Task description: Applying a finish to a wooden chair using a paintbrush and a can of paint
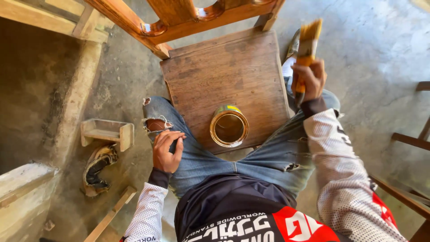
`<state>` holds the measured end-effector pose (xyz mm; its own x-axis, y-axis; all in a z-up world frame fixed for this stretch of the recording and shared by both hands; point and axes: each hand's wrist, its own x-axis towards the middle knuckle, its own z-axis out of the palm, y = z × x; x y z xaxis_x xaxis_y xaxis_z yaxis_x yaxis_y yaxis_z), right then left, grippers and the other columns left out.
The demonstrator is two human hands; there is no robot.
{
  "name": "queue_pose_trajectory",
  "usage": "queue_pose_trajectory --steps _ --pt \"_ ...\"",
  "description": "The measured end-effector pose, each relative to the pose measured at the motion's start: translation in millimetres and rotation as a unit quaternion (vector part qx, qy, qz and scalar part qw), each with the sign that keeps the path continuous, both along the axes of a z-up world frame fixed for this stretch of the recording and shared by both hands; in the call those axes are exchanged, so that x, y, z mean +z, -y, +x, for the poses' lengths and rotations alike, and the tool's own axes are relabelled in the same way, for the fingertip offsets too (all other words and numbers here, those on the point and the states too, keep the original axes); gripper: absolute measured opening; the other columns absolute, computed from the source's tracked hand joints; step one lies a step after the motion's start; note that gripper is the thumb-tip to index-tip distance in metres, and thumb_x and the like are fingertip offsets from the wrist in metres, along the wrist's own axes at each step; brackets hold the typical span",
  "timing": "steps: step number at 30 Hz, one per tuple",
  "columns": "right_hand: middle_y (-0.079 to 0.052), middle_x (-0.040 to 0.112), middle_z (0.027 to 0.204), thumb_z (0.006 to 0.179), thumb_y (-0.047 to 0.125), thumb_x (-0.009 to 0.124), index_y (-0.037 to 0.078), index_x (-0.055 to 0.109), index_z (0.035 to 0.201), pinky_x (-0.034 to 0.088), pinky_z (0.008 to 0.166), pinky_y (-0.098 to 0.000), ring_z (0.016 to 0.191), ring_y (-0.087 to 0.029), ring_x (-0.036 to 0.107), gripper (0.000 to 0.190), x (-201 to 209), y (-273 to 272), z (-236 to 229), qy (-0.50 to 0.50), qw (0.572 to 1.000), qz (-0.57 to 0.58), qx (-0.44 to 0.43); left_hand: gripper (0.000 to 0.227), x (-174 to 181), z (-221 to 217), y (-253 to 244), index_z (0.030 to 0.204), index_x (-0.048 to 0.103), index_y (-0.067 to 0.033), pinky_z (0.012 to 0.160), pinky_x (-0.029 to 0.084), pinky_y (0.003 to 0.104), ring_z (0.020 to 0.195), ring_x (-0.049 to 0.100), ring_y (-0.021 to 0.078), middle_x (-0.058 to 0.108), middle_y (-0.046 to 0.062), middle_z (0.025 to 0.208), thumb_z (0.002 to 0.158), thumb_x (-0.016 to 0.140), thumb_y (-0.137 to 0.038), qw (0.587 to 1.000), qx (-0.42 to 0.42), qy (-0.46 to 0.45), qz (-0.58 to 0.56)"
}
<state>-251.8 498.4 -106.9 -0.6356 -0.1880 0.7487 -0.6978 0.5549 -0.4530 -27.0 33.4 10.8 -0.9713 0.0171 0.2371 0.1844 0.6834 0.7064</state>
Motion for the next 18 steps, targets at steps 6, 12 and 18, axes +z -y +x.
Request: queue_pose_trajectory --steps 6,12,18 --pt "-0.014 0.052 0.092 0.098 -0.011 0.082 0.006 0.085 0.103 0.054 0.065 -0.0415 0.066 -0.036 0.061 0.018 56 4 80 0.05 0.991 -0.064 -0.103 0.013 -16 10 1 0.11 0.082 -0.015 0.109 0.052 0.04 0.104 0.078 0.022 0.083 -0.002 0.096 0.101 0.072 -0.015 1.0 0.007 -0.011 0.003" --pt "-0.01 0.053 0.088 0.092 -0.004 0.08 0.011 0.079 0.098 0.055 0.074 -0.0428 0.072 -0.034 0.059 0.016 36 2 73 0.088 0.984 -0.131 -0.088 0.013 -26 27 5 0.109 0.083 -0.0181 0.106 0.054 0.041 0.1 0.077 0.024 0.082 -0.002 0.091 0.098 0.075 -0.017 0.999 0.029 -0.04 -0.014" --pt "-0.014 0.052 0.085 0.112 0.025 0.08 0.008 0.075 0.104 0.051 0.077 -0.045 0.076 -0.037 0.061 0.02 81 21 85 0.121 0.983 -0.133 -0.037 0.017 -5 58 -4 0.11 0.082 -0.0197 0.106 0.055 0.04 0.102 0.077 0.0227 0.082 0.001 0.094 0.094 0.076 -0.018 0.993 0.062 -0.065 -0.07"
